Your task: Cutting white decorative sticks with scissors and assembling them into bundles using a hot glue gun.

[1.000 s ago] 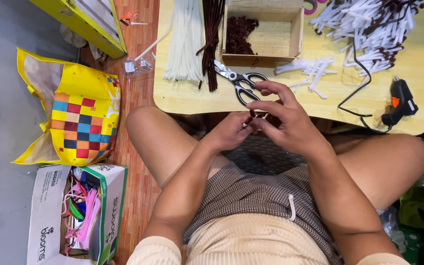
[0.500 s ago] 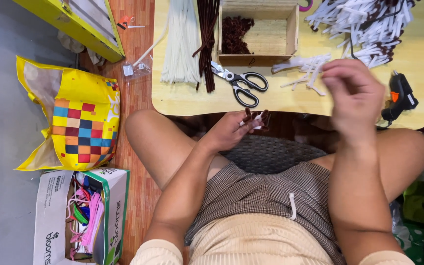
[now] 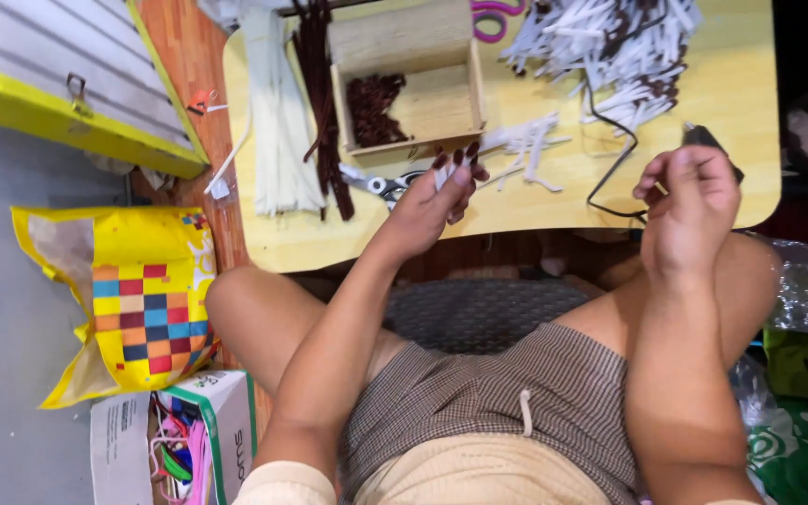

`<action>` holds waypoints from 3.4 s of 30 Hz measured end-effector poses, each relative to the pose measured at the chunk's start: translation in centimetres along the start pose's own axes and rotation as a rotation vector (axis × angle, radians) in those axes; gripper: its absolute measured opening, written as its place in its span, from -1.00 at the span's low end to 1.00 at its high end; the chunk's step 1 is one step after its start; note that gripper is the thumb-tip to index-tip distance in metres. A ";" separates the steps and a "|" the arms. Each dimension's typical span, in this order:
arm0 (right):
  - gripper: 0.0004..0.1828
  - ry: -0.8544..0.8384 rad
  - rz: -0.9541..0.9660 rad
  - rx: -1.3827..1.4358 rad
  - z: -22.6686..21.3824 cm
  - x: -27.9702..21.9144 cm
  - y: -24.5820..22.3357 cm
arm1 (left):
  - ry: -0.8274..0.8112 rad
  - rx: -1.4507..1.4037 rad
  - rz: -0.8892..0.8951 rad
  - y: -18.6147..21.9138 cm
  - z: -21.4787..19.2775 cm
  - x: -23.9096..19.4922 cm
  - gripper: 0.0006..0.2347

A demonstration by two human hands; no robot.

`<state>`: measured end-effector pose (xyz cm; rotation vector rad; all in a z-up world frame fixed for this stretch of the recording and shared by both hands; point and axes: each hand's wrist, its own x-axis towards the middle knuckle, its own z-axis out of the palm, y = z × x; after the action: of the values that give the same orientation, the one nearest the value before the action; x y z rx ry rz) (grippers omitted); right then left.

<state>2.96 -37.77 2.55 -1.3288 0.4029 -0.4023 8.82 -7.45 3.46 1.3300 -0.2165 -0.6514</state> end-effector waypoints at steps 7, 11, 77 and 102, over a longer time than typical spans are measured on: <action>-0.89 -0.027 -0.125 -0.343 -3.2 1.8 1.3 | 0.119 0.429 -0.157 2.8 3.5 10.9 -0.66; -0.91 -0.028 -0.035 -0.368 -3.5 2.9 1.2 | 0.198 0.743 0.090 3.9 4.6 17.3 -0.65; -0.88 -0.339 0.142 -1.089 2.6 -2.6 5.4 | 0.233 0.749 0.340 -6.4 0.3 -5.4 -0.89; -0.86 -0.370 0.357 0.031 7.6 -10.1 4.6 | 0.534 0.555 0.774 -5.4 3.0 -5.7 -0.89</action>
<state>-1.76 -25.40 0.06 -1.2387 0.3119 0.1350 1.03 -7.34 0.31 1.7365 -0.4603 0.4544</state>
